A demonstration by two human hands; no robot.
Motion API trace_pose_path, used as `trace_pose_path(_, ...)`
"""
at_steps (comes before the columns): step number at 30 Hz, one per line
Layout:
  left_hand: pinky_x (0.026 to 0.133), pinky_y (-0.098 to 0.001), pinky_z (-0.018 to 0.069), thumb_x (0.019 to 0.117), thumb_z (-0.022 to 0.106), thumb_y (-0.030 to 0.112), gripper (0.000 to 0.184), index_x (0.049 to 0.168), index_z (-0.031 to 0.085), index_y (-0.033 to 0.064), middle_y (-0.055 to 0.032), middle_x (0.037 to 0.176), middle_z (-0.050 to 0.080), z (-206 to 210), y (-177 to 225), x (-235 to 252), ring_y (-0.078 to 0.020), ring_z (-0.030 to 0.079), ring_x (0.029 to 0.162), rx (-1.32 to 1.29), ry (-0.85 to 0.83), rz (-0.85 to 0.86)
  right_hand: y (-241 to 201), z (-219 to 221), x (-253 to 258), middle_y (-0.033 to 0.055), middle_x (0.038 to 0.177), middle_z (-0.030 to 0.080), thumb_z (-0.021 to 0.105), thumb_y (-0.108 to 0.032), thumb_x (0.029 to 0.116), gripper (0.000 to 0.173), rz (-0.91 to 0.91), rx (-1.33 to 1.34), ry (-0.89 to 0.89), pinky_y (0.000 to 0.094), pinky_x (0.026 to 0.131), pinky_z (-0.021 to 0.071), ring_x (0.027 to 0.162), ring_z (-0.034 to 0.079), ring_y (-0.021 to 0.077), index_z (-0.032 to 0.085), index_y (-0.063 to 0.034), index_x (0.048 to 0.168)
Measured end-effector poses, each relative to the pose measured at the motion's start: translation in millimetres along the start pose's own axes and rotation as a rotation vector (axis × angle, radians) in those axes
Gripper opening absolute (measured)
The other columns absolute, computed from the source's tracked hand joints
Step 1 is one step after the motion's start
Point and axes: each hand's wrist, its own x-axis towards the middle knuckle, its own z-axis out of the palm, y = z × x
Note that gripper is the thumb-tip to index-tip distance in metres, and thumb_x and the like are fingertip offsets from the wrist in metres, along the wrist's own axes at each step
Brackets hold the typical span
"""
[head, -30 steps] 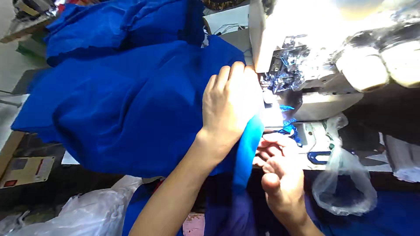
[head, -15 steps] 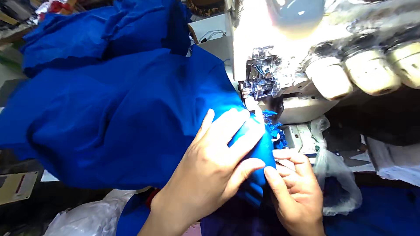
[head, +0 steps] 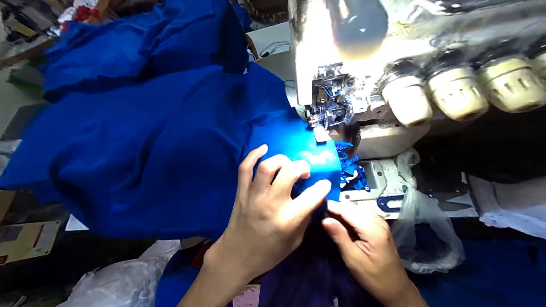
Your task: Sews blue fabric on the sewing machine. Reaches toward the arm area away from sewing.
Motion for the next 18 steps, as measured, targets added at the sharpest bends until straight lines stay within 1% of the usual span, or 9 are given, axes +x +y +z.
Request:
trace_pose_path(2, 0.117, -0.061, 0.0223, 0.1, 0.051, 0.017, 0.034, 0.124, 0.073, 0.0282, -0.0071, 0.121, 0.062, -6, -1, -8, -0.0282, 0.051, 0.127, 0.054, -0.064, -0.009, -6, 2, -1, -0.0028, 0.075, 0.061, 0.065, -0.032, 0.0984, 0.026, -0.002, -0.055, 0.036, 0.0107, 0.063, 0.0435, 0.07, 0.054, -0.0038, 0.08, -0.0107, 0.094)
trace_pose_path(5, 0.116, -0.0713, 0.0152, 0.1011, 0.055, 0.019, 0.028, 0.118, 0.076, 0.0279, -0.0118, 0.127, 0.061, -16, -9, -13, -0.0365, 0.046, 0.133, 0.156, -0.104, -0.017, -15, 5, 1, 0.0013, 0.089, 0.064, 0.07, -0.026, 0.095, 0.018, -0.045, -0.04, 0.063, 0.0093, 0.07, 0.0451, 0.082, 0.057, -0.0025, 0.079, -0.0113, 0.09)
trace_pose_path(7, 0.117, -0.0699, 0.0141, 0.1009, 0.059, 0.022, 0.019, 0.104, 0.077, 0.0269, -0.0091, 0.118, 0.06, -18, -16, -17, -0.0333, 0.047, 0.128, 0.174, -0.054, 0.008, -19, 10, 0, 0.004, 0.094, 0.063, 0.07, -0.024, 0.0963, 0.017, -0.102, 0.022, 0.087, 0.0092, 0.077, 0.0459, 0.089, 0.058, -0.0008, 0.076, -0.009, 0.092)
trace_pose_path(9, 0.117, -0.0649, 0.0165, 0.1007, 0.062, 0.022, 0.016, 0.1, 0.077, 0.0262, -0.0059, 0.11, 0.059, -19, -20, -21, -0.028, 0.049, 0.123, 0.13, -0.001, 0.026, -22, 14, -3, 0.0028, 0.098, 0.067, 0.068, -0.025, 0.0987, 0.019, -0.104, 0.103, 0.057, 0.0113, 0.085, 0.0495, 0.097, 0.061, -0.0001, 0.072, -0.0077, 0.094)
trace_pose_path(11, 0.119, -0.0618, 0.0169, 0.1013, 0.061, 0.023, 0.016, 0.099, 0.077, 0.0257, -0.0047, 0.112, 0.059, -21, -21, -26, -0.0251, 0.048, 0.124, 0.079, 0.008, 0.006, -26, 19, -7, -0.0011, 0.095, 0.074, 0.07, -0.022, 0.0962, 0.017, -0.019, 0.258, -0.006, 0.0121, 0.084, 0.0546, 0.093, 0.067, -0.0032, 0.074, -0.0052, 0.095)
trace_pose_path(13, 0.12, -0.0635, 0.0158, 0.1012, 0.06, 0.024, 0.016, 0.1, 0.076, 0.0248, -0.006, 0.122, 0.06, -24, -21, -28, -0.0277, 0.046, 0.132, 0.039, -0.016, -0.02, -28, 20, -9, -0.0009, 0.092, 0.076, 0.069, -0.013, 0.0951, 0.012, 0.03, 0.416, -0.065, 0.0137, 0.08, 0.0584, 0.086, 0.069, -0.0027, 0.074, -0.0023, 0.098)
trace_pose_path(14, 0.119, -0.0666, 0.0142, 0.1011, 0.058, 0.024, 0.018, 0.105, 0.076, 0.025, -0.0079, 0.132, 0.059, -26, -21, -27, -0.0319, 0.042, 0.139, 0.023, -0.045, -0.022, -28, 20, -9, 0.0005, 0.093, 0.074, 0.067, -0.009, 0.0959, 0.01, -0.007, 0.436, -0.069, 0.0141, 0.08, 0.058, 0.087, 0.069, -0.0019, 0.073, -0.0016, 0.1)
trace_pose_path(16, 0.116, -0.0762, 0.0057, 0.1027, 0.052, 0.027, 0.03, 0.122, 0.074, 0.0273, -0.012, 0.156, 0.046, -34, -19, -23, -0.0444, 0.024, 0.151, 0.013, -0.153, -0.01, -28, 18, -6, 0.0029, 0.095, 0.07, 0.062, -0.007, 0.0994, 0.013, -0.108, 0.409, -0.075, 0.0141, 0.082, 0.0548, 0.091, 0.066, -0.0002, 0.07, -0.0029, 0.109)
trace_pose_path(18, 0.112, -0.0828, -0.001, 0.1057, 0.047, 0.032, 0.032, 0.124, 0.073, 0.0302, -0.0109, 0.165, 0.035, -41, -17, -17, -0.0512, 0.009, 0.154, 0.025, -0.222, 0.009, -30, 13, -2, 0.0037, 0.097, 0.069, 0.059, -0.006, 0.1017, 0.024, -0.157, 0.392, -0.101, 0.0133, 0.083, 0.0534, 0.092, 0.064, -0.0001, 0.069, -0.0052, 0.123)
